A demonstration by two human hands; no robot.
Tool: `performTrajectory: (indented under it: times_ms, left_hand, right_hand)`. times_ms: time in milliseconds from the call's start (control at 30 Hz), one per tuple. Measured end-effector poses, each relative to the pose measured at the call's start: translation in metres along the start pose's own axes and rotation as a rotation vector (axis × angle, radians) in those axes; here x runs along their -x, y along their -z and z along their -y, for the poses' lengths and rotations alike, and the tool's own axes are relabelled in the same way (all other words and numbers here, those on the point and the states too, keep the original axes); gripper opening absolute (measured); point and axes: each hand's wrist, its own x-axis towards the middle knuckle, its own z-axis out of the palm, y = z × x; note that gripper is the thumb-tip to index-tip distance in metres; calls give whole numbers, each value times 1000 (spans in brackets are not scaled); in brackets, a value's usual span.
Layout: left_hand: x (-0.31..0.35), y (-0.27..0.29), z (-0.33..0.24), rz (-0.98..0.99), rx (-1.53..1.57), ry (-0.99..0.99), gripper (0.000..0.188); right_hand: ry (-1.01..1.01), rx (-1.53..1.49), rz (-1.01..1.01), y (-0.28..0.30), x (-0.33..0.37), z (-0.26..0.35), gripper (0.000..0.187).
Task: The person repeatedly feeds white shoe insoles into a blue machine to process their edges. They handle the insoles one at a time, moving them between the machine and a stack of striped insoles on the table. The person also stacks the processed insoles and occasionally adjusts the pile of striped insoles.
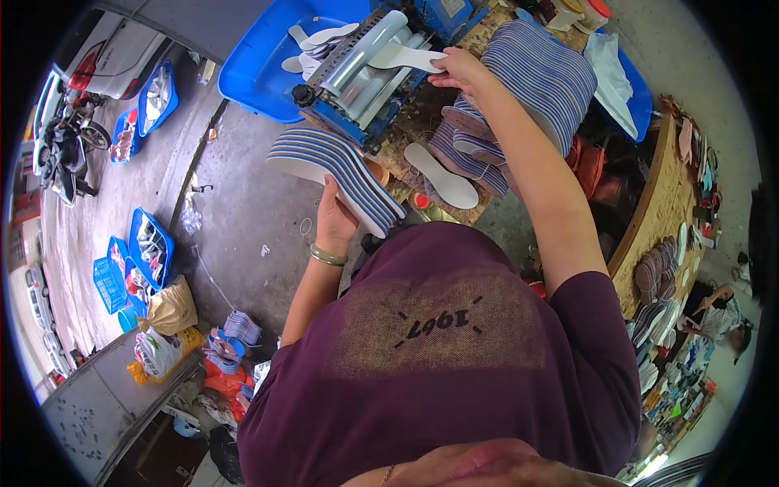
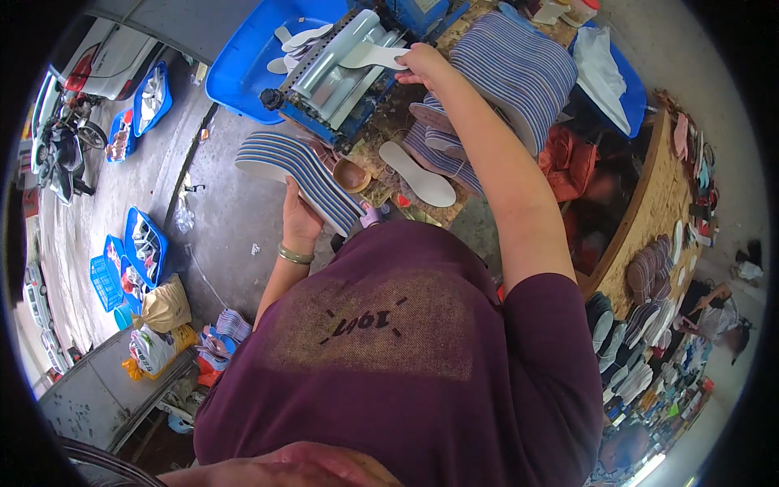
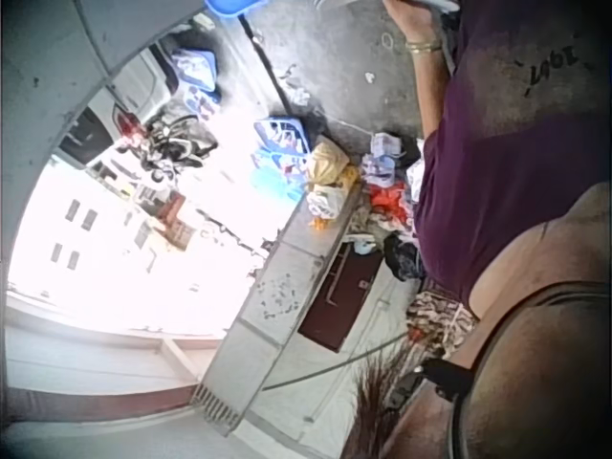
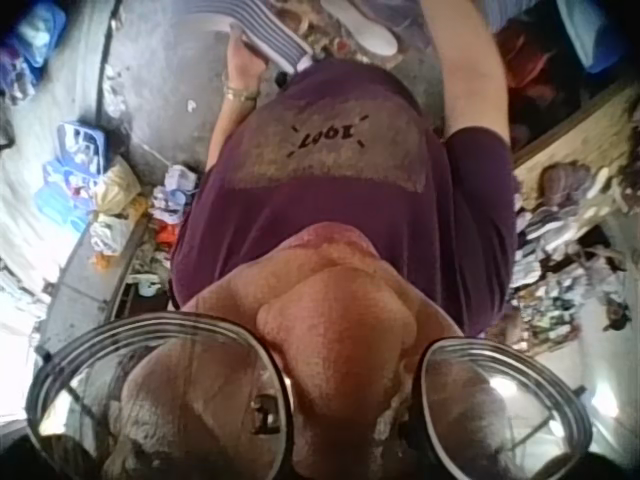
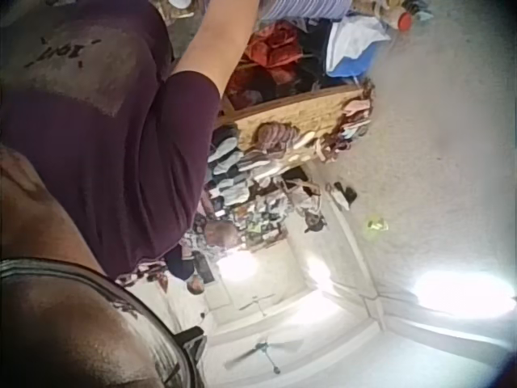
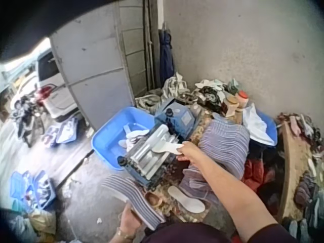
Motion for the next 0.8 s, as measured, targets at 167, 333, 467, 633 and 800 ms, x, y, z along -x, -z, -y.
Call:
performTrajectory:
  times_ms: [167, 333, 467, 633, 800]
  left_hand:
    - [-11, -5, 3, 45, 8, 2, 49]
    - [-24, -4, 10, 119, 58, 76, 50]
    - [-26, -23, 15, 152, 9, 110, 54]
    - [-29, -27, 22, 219, -1, 182, 57]
    - [-27, -47, 24, 206, -25, 141, 54]
  right_hand:
    - [360, 453, -87, 1, 39, 3, 52]
    - [377, 348, 543, -12, 137, -22, 49]
    - [102, 142, 801, -21, 195, -42, 60]
    - [124, -7, 706, -16, 208, -56, 59]
    - [164, 35, 573, 6, 205, -47, 52]
